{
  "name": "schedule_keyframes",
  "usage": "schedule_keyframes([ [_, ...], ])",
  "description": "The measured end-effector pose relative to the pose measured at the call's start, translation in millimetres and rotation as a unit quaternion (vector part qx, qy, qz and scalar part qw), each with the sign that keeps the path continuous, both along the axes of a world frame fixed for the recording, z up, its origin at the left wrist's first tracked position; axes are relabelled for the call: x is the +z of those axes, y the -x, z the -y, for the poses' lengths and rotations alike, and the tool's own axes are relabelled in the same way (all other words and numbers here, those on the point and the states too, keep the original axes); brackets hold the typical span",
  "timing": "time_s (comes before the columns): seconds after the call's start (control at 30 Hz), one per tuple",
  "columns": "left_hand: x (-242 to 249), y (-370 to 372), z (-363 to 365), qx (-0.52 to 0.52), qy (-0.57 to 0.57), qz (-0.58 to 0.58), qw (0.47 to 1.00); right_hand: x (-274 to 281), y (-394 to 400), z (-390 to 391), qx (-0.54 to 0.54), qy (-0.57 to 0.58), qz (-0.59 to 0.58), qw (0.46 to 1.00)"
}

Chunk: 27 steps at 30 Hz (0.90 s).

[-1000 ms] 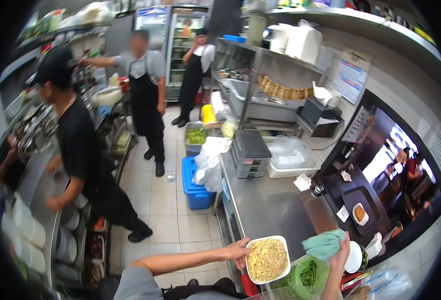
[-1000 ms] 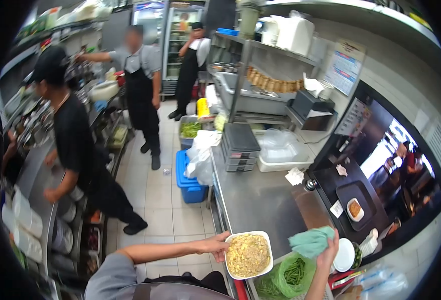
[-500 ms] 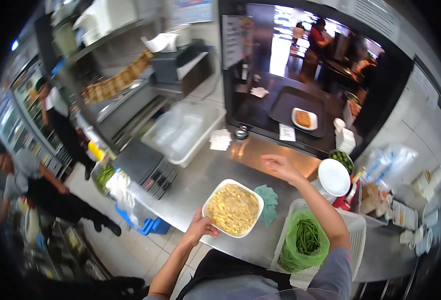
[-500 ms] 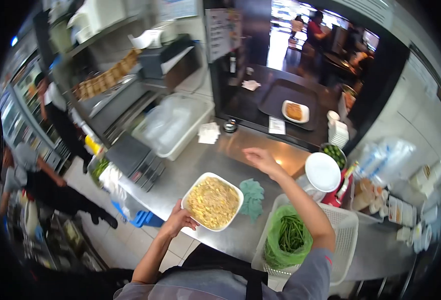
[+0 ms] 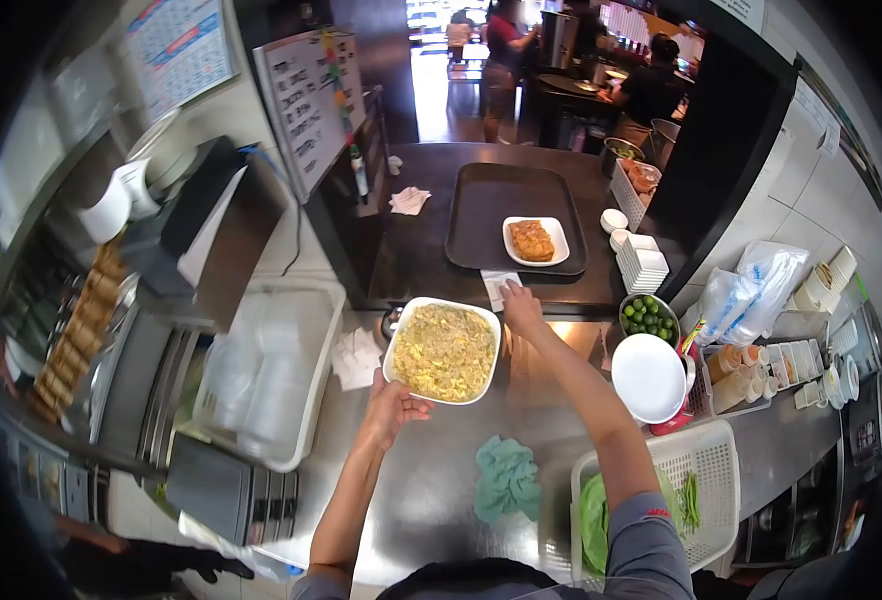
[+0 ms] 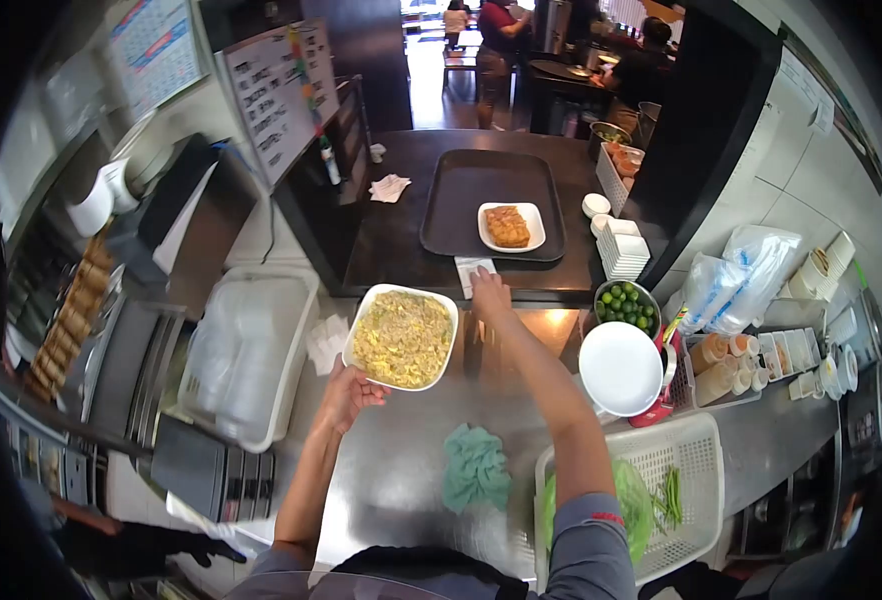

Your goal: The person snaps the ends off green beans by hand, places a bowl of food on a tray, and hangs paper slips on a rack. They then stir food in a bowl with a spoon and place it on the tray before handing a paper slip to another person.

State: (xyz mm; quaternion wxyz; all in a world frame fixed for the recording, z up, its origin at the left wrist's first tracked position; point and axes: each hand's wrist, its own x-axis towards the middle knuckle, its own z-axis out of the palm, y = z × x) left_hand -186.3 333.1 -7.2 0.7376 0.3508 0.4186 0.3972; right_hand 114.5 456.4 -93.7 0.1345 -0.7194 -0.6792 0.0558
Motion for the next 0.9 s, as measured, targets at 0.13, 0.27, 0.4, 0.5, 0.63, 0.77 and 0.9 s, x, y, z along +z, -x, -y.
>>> schedule_keyframes([
  [0.13, -7.6, -16.8, -66.0, -0.027, -0.04, -0.006, 0.999, -4.9, -6.1, -42.5, 0.018, 0.022, 0.103, 0.994],
  [0.27, -6.1, -33.6, -114.0, -0.018, -0.05, -0.027, 0.998, -14.9, -11.7, -70.3, -0.005, 0.046, 0.029, 0.999],
  [0.4, -19.0, -59.9, -170.5, -0.017, -0.069, -0.015, 0.997, -20.0, -13.2, -65.2, 0.028, 0.025, 0.052, 0.998],
  [0.5, -34.7, -90.4, -214.3, -0.001, -0.067, -0.002, 0.998, -24.0, -10.0, -48.1, 0.045, -0.024, 0.064, 0.997],
  [0.63, -57.7, -134.0, -277.5, 0.002, -0.055, 0.008, 0.998, -26.5, -6.0, -19.1, 0.072, -0.033, 0.037, 0.996],
  [0.77, -87.8, -178.6, -344.5, -0.033, -0.05, -0.047, 0.997, -25.5, -2.1, 1.0, 0.078, -0.024, 0.034, 0.996],
  [0.9, -98.7, -225.5, -369.6, -0.014, -0.028, -0.024, 0.999, -18.5, -1.8, 5.8, 0.09, -0.028, 0.021, 0.995],
])
